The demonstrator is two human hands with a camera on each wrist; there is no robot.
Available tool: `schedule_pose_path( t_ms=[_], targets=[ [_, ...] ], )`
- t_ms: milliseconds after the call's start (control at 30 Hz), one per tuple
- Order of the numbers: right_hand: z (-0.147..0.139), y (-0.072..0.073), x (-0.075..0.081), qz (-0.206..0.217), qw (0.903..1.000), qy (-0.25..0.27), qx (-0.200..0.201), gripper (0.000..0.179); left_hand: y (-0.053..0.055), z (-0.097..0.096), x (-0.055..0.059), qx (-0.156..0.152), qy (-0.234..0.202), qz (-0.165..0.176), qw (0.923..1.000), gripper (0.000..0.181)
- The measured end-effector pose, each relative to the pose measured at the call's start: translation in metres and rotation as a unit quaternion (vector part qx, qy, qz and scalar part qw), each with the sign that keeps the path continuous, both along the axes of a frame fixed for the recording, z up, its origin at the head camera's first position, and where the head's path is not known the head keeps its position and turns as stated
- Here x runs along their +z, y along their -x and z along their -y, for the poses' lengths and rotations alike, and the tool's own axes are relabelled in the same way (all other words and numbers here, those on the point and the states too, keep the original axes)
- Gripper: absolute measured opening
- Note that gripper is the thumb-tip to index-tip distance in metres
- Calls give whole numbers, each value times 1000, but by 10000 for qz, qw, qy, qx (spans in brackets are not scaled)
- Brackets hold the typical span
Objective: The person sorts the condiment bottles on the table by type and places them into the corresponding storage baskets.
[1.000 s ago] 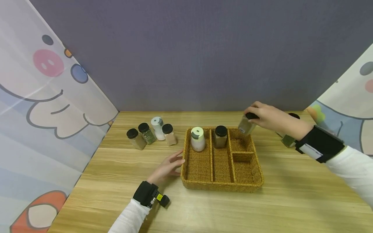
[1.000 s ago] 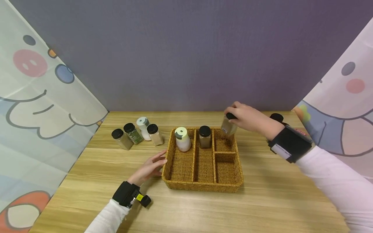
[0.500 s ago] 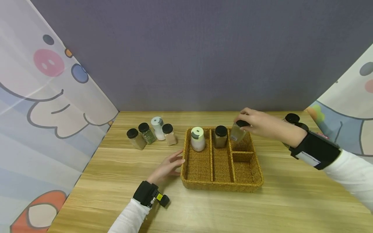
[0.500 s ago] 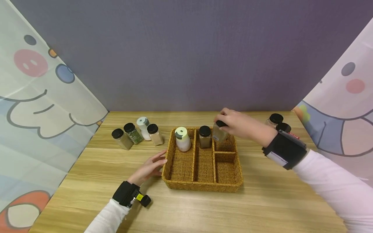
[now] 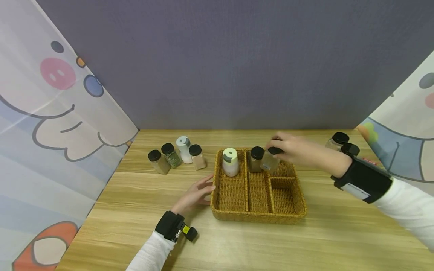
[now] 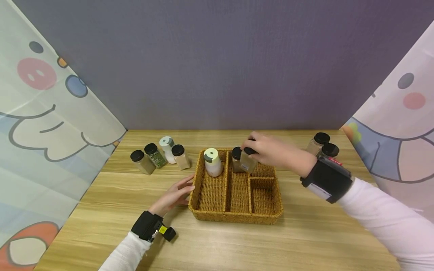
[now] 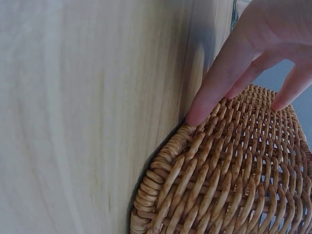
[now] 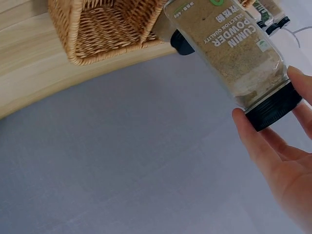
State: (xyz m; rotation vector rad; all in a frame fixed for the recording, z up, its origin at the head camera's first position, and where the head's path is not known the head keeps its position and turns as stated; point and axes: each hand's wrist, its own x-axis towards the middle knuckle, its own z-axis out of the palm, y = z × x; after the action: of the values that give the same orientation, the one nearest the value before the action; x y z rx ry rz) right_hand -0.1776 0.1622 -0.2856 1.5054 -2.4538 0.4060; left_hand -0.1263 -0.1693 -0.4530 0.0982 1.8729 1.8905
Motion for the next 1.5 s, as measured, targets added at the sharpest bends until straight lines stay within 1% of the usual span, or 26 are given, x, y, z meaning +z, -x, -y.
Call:
schedule_pose_path(
  t_ms=[167, 400, 633, 933, 1167, 1300, 1367, 1500],
  targets=[
    [5, -3, -3, -128, 9997, 77, 178, 34, 1, 0, -1, -5, -15, 7, 10000, 70],
    [13, -5, -7, -75, 9998, 30, 200, 33, 0, 0, -1, 27, -46, 18, 10000, 71],
    [19, -9, -11, 76, 9998, -76, 178, 31, -1, 0, 0, 15, 11, 17, 10000, 70],
    [23, -11, -19, 36, 9990, -106, 442, 31, -1, 1, 1, -36, 9, 1, 10000, 71],
    [25, -11, -23, 138, 9984, -205, 513, 30, -1, 1, 1, -34, 39, -11, 10000, 71],
    [27, -11, -26, 71, 9981, -172, 595, 31, 0, 1, 1, -45, 61, 1, 10000, 71],
    [28, -11, -28, 59, 9980, -178, 600, 31, 0, 1, 0, -53, 67, -24, 10000, 71],
    [28, -11, -30, 149, 9983, -328, 460, 30, 0, 1, 0, -50, 63, -35, 10000, 71]
  ],
)
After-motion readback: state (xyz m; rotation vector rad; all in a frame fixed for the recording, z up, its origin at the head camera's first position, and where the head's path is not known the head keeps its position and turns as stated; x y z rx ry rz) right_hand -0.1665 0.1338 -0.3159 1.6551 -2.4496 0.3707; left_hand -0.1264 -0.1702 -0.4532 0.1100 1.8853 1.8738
